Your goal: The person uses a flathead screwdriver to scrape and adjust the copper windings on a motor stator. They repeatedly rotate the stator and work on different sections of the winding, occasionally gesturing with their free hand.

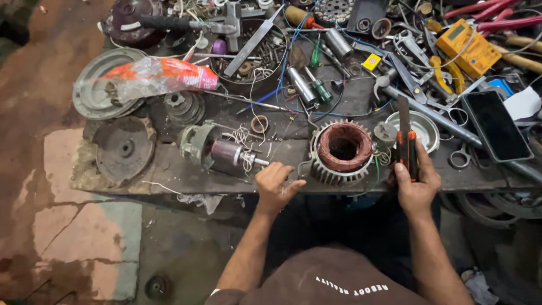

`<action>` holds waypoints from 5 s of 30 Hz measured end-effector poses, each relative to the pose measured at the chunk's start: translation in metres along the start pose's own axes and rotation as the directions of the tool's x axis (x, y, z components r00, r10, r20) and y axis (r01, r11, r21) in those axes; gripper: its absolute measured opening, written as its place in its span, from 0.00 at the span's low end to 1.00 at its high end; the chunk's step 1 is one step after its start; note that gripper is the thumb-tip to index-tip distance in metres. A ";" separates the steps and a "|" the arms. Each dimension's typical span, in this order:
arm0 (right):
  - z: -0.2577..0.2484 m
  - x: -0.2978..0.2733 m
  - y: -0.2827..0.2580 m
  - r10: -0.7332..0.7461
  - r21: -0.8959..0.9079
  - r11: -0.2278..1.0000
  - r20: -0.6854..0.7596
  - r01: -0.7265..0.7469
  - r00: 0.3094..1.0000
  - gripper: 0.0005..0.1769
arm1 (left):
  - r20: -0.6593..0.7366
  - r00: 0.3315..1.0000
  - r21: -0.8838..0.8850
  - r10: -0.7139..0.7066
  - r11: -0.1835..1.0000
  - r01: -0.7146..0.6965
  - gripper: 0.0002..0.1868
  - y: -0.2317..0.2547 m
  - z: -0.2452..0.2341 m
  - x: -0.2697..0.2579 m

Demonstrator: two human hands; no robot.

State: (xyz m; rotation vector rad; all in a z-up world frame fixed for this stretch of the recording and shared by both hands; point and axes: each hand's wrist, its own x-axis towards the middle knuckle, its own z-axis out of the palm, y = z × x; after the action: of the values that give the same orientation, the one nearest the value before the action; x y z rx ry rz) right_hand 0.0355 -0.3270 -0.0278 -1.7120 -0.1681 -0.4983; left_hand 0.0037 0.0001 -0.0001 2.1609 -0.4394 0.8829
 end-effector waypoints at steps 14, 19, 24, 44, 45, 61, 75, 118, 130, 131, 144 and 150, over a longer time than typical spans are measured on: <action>0.001 0.004 -0.001 -0.090 0.002 0.996 0.022 0.090 0.996 0.33 | 0.003 1.000 0.010 0.008 1.000 -0.008 0.26 -0.006 0.000 -0.004; -0.002 0.001 0.005 -0.071 -0.099 0.993 -0.010 0.070 0.997 0.35 | -0.005 1.000 -0.002 0.026 1.000 -0.026 0.27 -0.008 0.001 -0.005; -0.004 0.002 0.007 -0.083 -0.108 0.991 -0.016 0.081 0.996 0.34 | 0.008 1.000 0.018 0.011 1.000 -0.011 0.28 0.002 -0.002 0.008; 0.002 -0.002 0.005 0.048 0.133 0.990 -0.068 -0.039 0.997 0.33 | -0.407 0.685 0.614 -0.605 0.374 0.695 0.19 -0.052 -0.258 -0.054; 0.003 -0.001 0.003 0.061 0.162 0.986 -0.078 -0.048 0.995 0.33 | -0.380 0.707 0.603 -0.597 0.420 0.678 0.19 -0.049 -0.264 -0.044; 0.003 -0.001 0.001 -0.144 -0.045 0.989 -0.069 0.141 0.987 0.32 | 0.003 0.985 0.020 0.173 0.985 -0.173 0.38 0.038 -0.007 0.033; 0.013 -0.057 -0.050 -0.125 -0.112 0.985 0.082 0.134 0.989 0.36 | 0.001 0.996 -0.139 0.092 0.986 -0.091 0.29 0.019 0.023 0.004; 0.007 -0.087 -0.088 0.188 0.001 0.981 0.182 -0.192 0.965 0.30 | -0.050 0.994 -0.113 0.098 0.988 -0.104 0.25 0.016 0.027 0.012; 0.000 -0.068 -0.095 0.345 0.220 0.880 0.314 -0.421 0.885 0.33 | -0.042 0.994 -0.075 0.103 0.992 -0.106 0.27 0.012 0.029 0.007; -0.001 -0.071 -0.095 0.350 0.222 0.878 0.311 -0.425 0.884 0.33 | -0.038 0.994 -0.068 0.098 0.993 -0.100 0.27 0.012 0.031 0.006; 0.009 -0.067 -0.075 0.348 0.586 0.599 0.423 -0.545 0.837 0.35 | -0.057 0.992 -0.076 0.109 0.991 -0.113 0.27 0.012 0.028 0.007; 0.011 -0.063 -0.075 -0.208 -0.313 0.910 0.219 0.271 0.953 0.32 | -0.062 0.992 -0.066 0.108 0.992 -0.112 0.28 0.011 0.031 0.007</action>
State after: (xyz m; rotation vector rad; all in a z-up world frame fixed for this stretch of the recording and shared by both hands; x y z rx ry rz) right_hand -0.0466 -0.2908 0.0124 -2.0911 -0.4518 -0.5773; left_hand 0.0165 -0.0302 -0.0042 2.0586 -0.5559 0.9750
